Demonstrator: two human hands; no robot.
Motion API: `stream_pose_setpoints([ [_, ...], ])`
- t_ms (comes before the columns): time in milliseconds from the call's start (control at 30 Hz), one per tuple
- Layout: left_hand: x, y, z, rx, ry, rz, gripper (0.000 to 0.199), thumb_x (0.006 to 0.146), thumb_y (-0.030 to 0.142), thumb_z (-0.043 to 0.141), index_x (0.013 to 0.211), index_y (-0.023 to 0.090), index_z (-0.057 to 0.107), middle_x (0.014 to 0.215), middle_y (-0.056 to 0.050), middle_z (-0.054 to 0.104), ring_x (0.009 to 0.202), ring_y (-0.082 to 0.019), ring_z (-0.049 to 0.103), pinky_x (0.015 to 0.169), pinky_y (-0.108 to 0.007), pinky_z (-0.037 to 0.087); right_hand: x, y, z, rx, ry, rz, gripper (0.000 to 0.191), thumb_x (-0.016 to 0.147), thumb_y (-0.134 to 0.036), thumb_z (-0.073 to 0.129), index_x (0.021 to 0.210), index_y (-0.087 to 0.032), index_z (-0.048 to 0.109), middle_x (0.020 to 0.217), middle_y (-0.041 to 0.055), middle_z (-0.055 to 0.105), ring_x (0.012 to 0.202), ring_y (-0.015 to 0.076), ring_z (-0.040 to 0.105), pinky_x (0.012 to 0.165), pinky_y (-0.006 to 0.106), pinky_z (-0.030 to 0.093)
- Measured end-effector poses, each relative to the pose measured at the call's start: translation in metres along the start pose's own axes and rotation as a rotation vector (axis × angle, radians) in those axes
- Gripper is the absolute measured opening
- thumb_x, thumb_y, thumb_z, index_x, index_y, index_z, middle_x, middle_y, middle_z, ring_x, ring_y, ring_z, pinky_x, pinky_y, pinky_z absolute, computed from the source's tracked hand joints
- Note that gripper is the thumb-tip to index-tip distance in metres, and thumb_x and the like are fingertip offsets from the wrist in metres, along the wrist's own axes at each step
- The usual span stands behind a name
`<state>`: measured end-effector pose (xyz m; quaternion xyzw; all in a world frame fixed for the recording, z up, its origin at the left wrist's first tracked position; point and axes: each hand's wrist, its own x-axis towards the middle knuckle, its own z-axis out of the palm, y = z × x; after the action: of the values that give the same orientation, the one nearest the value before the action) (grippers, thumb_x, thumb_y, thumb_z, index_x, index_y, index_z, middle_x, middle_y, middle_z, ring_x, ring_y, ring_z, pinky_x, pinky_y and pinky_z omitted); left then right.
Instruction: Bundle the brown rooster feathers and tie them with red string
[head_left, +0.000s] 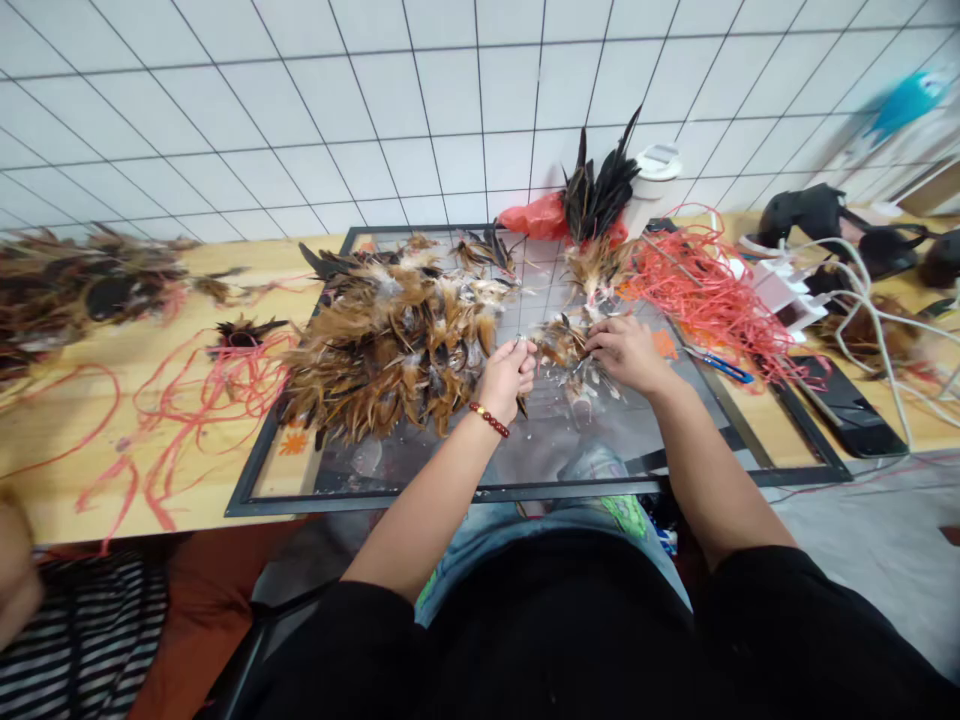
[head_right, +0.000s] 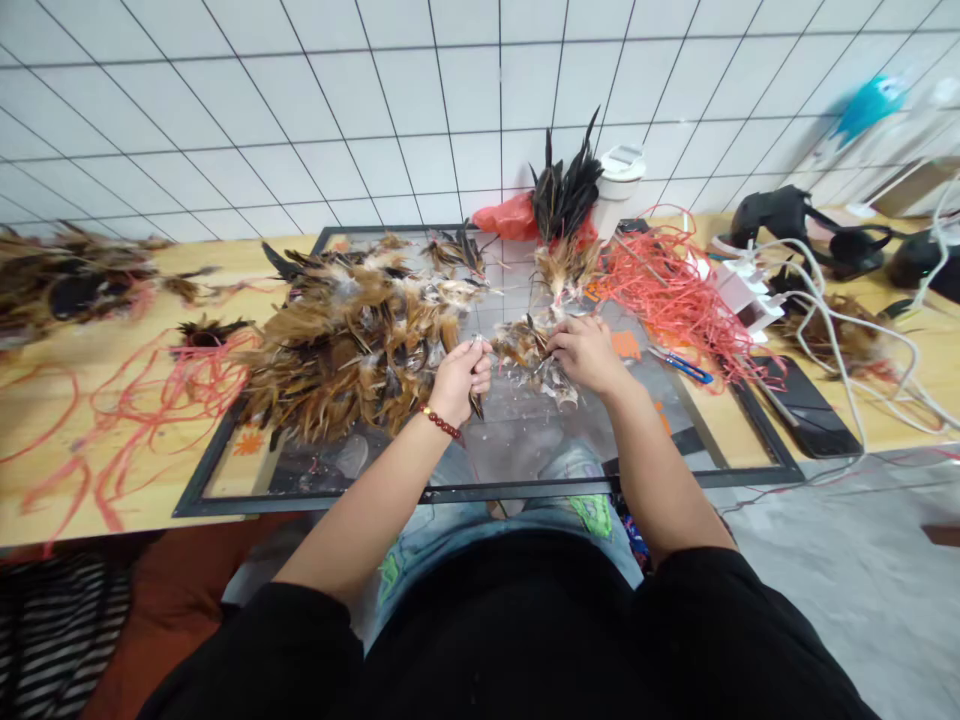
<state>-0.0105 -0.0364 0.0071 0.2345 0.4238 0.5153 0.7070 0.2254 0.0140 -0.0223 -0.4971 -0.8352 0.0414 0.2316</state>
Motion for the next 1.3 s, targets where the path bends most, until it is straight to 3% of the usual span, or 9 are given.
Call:
stream_pose_setpoints([
  [100,-0.002,0.001,0.002,-0.010,0.003,0.000,0.022,0.102,0.022,0.052,0.080,0.016,0.054,0.053,0.009,0.037,0.037,-0.002,0.025,0.039,-0.013,0.016,0.002,-0.001,0.001,0.137,0.154,0.065,0.016,0.088,-0.029,0.063,0.087,-0.022,0.077,0.102,0.0103,0.077,0.101,0.0278,0.066,0.093,0.044,0.047],
  [200,-0.004,-0.001,0.003,-0.016,-0.004,0.021,0.023,0.103,0.019,0.049,0.081,0.016,0.055,0.052,0.009,0.038,0.038,-0.001,0.026,0.040,-0.013,0.016,0.006,-0.009,0.004,0.446,0.286,0.221,0.020,0.085,-0.040,0.066,0.082,-0.022,0.074,0.081,0.0052,0.073,0.078,0.0213,0.064,0.076,0.036,0.049],
  [333,-0.002,-0.009,0.005,-0.009,0.008,0.093,0.022,0.101,0.021,0.055,0.079,0.015,0.057,0.052,0.009,0.041,0.039,-0.002,0.029,0.041,-0.014,0.018,0.010,-0.035,0.013,0.826,0.215,0.349,0.036,0.077,-0.056,0.075,0.070,-0.021,0.068,0.064,0.0004,0.064,0.059,0.0145,0.053,0.062,0.030,0.041],
  [467,0.008,-0.010,0.016,0.055,0.144,0.143,0.023,0.097,0.018,0.061,0.074,0.013,0.062,0.059,0.003,0.058,0.047,-0.004,0.047,0.050,-0.016,0.037,0.010,-0.059,0.020,0.978,0.156,0.350,0.046,0.076,-0.064,0.076,0.066,-0.021,0.062,0.059,-0.0013,0.059,0.056,0.0121,0.048,0.061,0.029,0.039],
  [667,0.024,-0.016,0.033,-0.105,0.128,0.157,0.017,0.091,0.016,0.067,0.075,0.012,0.069,0.072,-0.002,0.071,0.067,-0.008,0.065,0.071,-0.021,0.051,0.003,-0.068,0.018,0.751,0.273,0.307,0.043,0.084,-0.058,0.070,0.064,-0.022,0.058,0.057,-0.0030,0.053,0.055,0.0121,0.045,0.057,0.028,0.037],
  [867,0.030,-0.039,0.026,-0.166,0.057,0.164,0.013,0.080,0.024,0.081,0.079,0.013,0.074,0.072,0.000,0.072,0.068,-0.008,0.063,0.075,-0.022,0.049,0.002,-0.064,0.018,0.516,0.236,0.167,0.035,0.091,-0.047,0.064,0.066,-0.023,0.061,0.061,0.0014,0.064,0.061,0.0167,0.057,0.064,0.031,0.045],
  [1000,0.028,-0.038,0.020,-0.202,-0.026,0.166,0.016,0.078,0.027,0.083,0.082,0.013,0.075,0.078,-0.003,0.075,0.083,-0.015,0.071,0.087,-0.028,0.053,0.003,-0.063,0.022,0.412,0.237,0.108,0.030,0.089,-0.038,0.062,0.063,-0.024,0.057,0.057,0.0002,0.060,0.057,0.0158,0.054,0.062,0.031,0.040],
  [1133,0.026,-0.034,0.022,-0.219,-0.017,0.148,0.013,0.080,0.024,0.081,0.083,0.013,0.075,0.077,-0.004,0.075,0.092,-0.018,0.074,0.095,-0.031,0.053,0.002,-0.064,0.022,0.380,0.240,0.057,0.028,0.088,-0.035,0.061,0.063,-0.023,0.056,0.055,-0.0012,0.058,0.052,0.0141,0.050,0.062,0.031,0.037],
  [1300,0.022,-0.035,0.026,-0.196,-0.007,0.151,0.013,0.083,0.022,0.078,0.078,0.013,0.072,0.075,-0.003,0.073,0.087,-0.015,0.073,0.094,-0.029,0.052,0.000,-0.067,0.019,0.334,0.211,0.018,0.030,0.090,-0.036,0.061,0.063,-0.023,0.057,0.055,-0.0013,0.059,0.055,0.0149,0.052,0.066,0.033,0.037],
])
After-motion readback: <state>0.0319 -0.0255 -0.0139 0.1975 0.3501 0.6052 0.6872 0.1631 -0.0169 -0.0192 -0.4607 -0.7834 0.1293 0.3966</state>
